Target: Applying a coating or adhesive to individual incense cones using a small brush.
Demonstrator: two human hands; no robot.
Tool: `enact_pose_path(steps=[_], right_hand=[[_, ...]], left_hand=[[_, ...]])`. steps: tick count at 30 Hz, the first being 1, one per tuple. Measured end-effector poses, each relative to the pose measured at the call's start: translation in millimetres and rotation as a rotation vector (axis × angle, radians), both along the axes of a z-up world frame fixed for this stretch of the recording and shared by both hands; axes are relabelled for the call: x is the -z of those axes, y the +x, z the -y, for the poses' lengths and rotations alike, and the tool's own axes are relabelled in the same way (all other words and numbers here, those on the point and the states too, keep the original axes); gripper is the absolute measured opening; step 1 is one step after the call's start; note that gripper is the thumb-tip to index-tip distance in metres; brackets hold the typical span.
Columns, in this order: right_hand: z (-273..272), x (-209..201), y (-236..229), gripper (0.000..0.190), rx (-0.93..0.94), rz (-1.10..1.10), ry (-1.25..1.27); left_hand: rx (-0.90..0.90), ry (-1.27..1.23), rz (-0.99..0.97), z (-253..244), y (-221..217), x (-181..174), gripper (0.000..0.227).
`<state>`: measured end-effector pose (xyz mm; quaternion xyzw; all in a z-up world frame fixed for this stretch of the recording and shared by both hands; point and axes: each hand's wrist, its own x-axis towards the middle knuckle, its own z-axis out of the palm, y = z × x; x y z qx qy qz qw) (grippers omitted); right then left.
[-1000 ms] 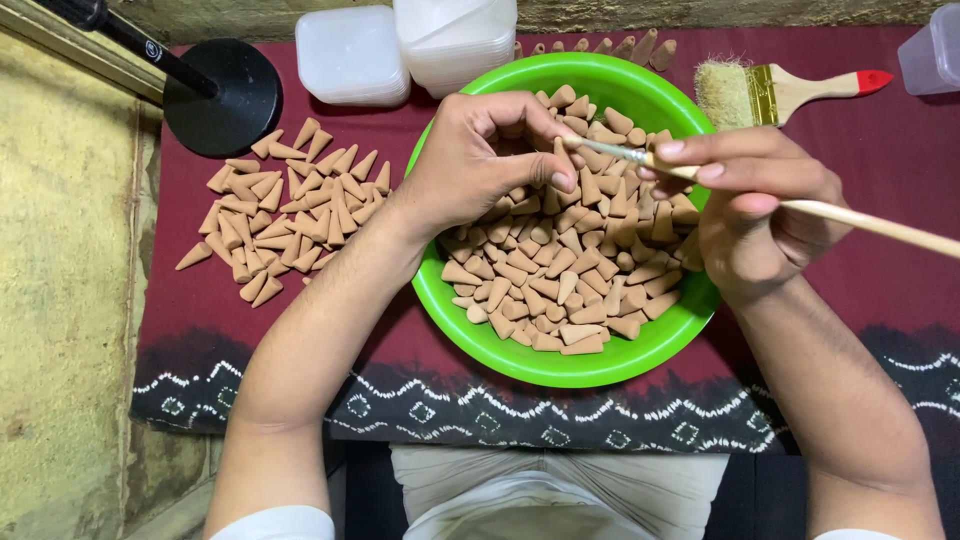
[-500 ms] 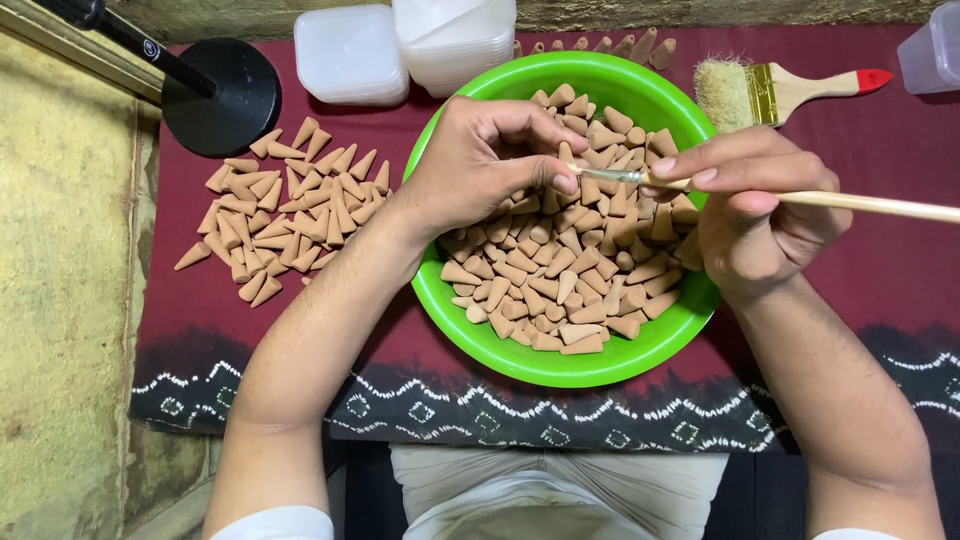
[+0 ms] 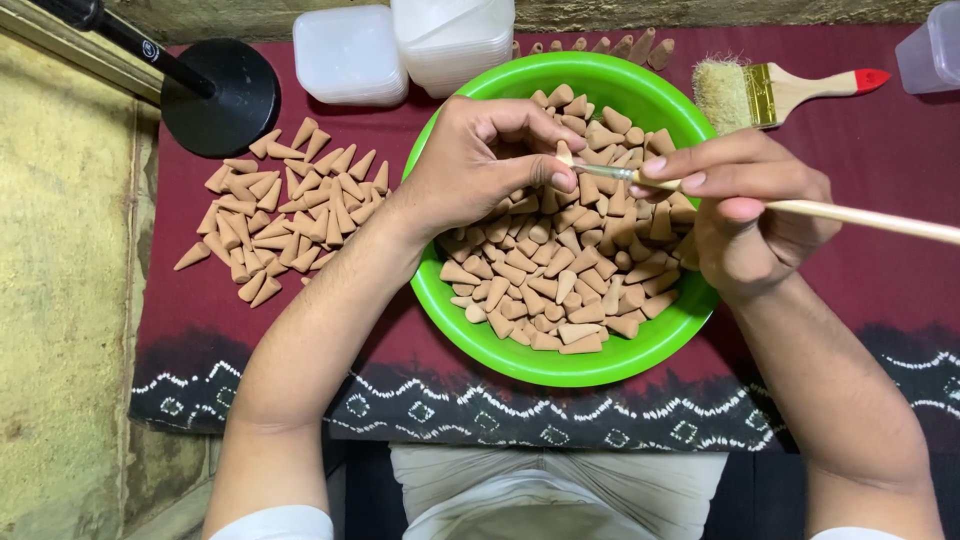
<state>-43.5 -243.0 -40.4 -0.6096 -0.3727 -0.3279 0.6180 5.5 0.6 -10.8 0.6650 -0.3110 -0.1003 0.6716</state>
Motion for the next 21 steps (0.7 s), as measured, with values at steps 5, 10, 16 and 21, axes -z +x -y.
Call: enact_pose_path(steps=[5,10,16,21], right_hand=[[-2,-6,-3,0.036,0.055,0.021,-0.046],[0,1,3,0.034,-0.005,0.068,0.017],[3,3,4,0.035,-0.001,0.050,-0.022],[2,3,2,0.033,0.068,0.068,0.037]], left_hand=[[0.044,-0.061,-0.050,1,-3,-3,0.016],[0.019,0.025,0.003,1,-4,-7,0.010],[0.073,-0.137,-0.072,1,-4,-5,0.018],[0.047,-0.099,-0.071,1,-4,-4,0.019]])
